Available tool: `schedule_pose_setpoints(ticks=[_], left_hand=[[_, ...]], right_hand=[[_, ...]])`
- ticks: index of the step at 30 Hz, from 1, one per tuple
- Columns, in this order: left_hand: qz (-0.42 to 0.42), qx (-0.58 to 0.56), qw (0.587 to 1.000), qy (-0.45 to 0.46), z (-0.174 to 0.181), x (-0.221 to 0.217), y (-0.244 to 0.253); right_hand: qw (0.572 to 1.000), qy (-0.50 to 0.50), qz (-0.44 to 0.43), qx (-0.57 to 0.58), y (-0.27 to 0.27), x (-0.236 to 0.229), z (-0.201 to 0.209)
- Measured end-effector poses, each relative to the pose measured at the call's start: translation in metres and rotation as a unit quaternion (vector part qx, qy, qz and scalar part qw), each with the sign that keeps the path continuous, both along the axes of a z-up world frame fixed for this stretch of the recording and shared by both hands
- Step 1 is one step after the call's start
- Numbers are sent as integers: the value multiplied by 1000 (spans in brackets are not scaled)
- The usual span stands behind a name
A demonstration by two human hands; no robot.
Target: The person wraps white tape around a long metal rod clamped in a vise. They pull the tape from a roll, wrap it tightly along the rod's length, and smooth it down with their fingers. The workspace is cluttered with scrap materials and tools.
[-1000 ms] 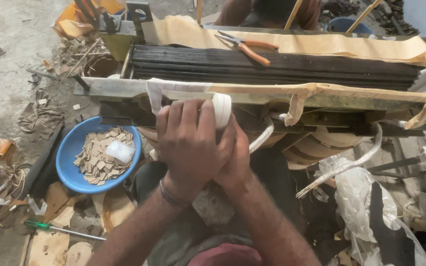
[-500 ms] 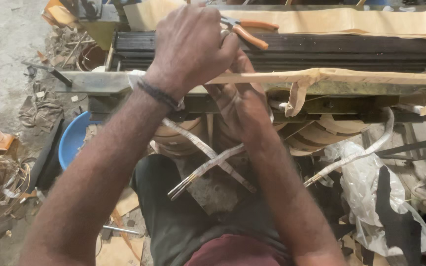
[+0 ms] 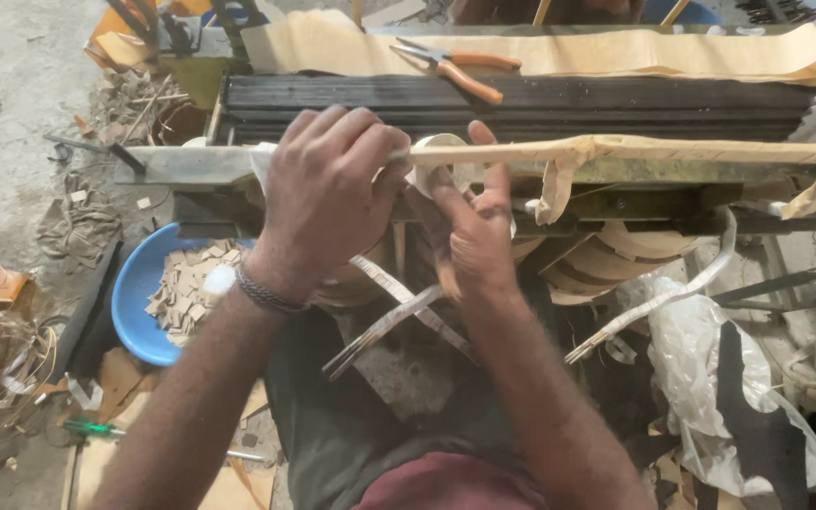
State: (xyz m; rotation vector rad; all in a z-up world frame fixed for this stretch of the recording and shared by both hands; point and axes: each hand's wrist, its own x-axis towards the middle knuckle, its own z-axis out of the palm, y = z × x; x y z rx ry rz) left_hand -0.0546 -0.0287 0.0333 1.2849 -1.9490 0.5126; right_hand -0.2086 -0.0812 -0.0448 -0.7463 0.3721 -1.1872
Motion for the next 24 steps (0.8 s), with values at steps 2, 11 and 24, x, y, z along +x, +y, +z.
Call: schedule_pose_setpoints(ticks=[2,11,24], left_hand=[[-6,4,999,36,-6,2,7],[-21,38,997,68,-7,8,-3],[119,-90,978,146,1,-40,48]], right_hand=[[994,-64,52,76,9,0,-2],[943,-160,190,221,5,15,-4],[922,-257,266,115,35,9,15]])
